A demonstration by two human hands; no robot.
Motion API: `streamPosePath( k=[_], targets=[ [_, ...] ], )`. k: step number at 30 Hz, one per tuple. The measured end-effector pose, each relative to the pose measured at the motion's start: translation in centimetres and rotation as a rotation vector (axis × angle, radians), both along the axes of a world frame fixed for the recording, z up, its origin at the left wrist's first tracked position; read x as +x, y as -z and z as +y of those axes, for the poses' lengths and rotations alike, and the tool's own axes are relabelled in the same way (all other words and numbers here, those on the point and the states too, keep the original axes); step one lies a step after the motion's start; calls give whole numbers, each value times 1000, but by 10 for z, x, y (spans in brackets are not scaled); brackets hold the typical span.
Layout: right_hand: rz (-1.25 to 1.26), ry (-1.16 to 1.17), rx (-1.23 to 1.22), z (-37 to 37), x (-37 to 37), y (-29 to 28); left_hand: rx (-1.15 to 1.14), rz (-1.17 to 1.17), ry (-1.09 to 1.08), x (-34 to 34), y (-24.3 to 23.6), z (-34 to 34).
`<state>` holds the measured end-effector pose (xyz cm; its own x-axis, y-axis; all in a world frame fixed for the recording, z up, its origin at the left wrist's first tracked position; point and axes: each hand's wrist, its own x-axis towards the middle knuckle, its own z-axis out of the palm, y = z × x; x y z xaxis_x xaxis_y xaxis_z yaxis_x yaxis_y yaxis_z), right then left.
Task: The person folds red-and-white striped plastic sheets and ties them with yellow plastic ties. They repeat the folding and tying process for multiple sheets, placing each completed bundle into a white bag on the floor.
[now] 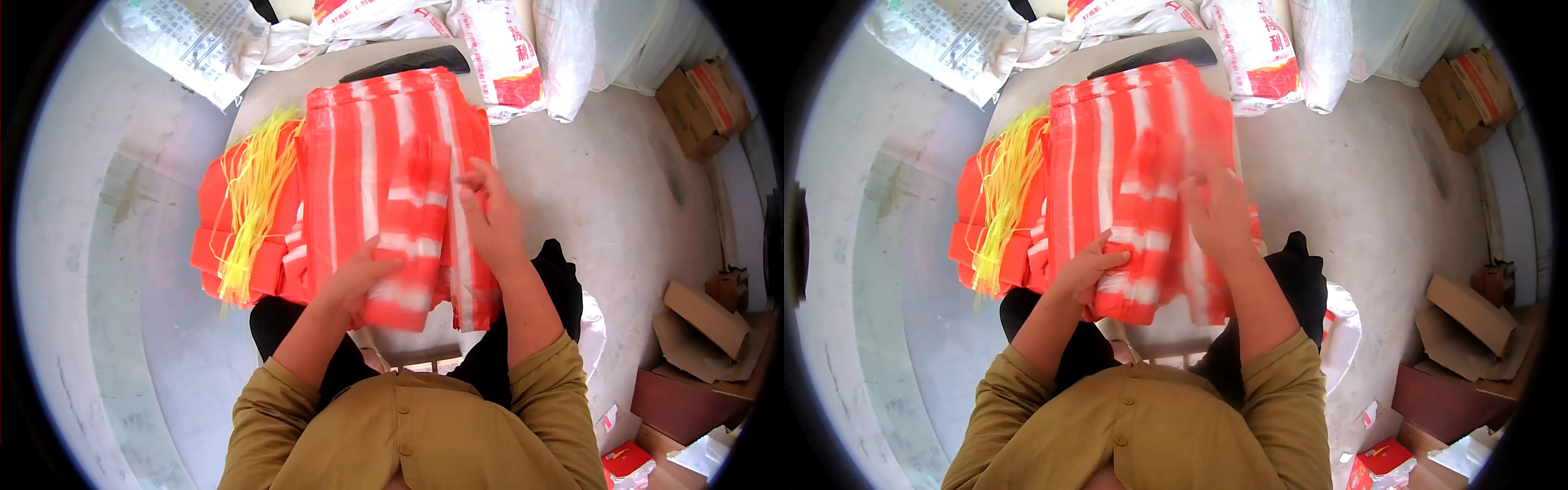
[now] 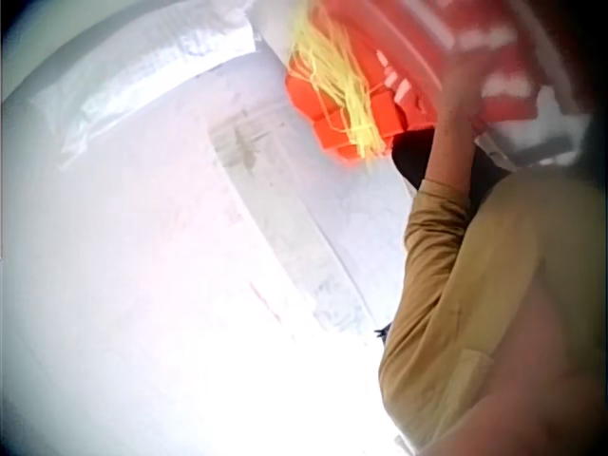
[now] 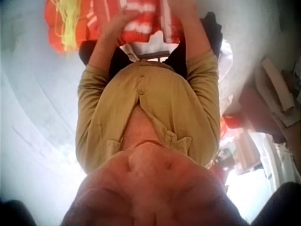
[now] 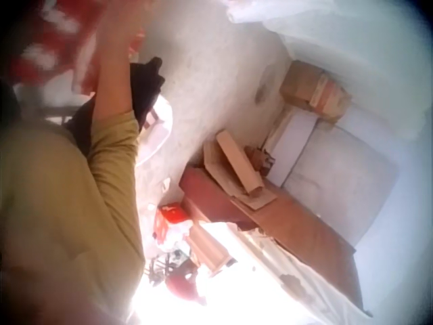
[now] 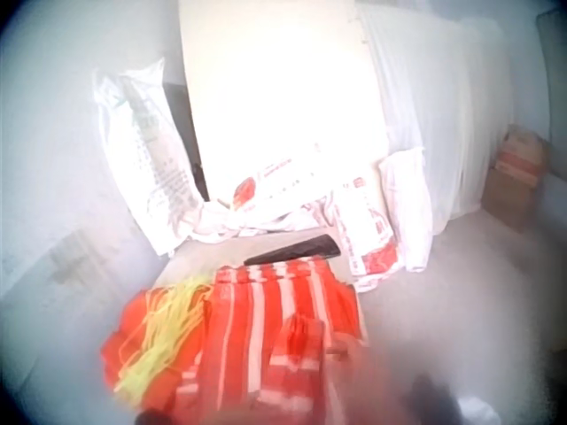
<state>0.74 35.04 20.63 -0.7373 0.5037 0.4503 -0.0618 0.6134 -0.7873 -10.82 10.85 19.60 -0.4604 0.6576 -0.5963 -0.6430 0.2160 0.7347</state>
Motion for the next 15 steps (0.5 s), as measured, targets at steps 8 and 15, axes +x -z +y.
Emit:
streamPosePath(
  k=[8, 15],
  targets=[
    [-301, -229, -278, -18, 2, 13, 0, 14, -10, 14, 9, 5],
    [-281, -380, -580, -33, -7, 9, 3, 46, -27, 18, 17, 3]
  ],
)
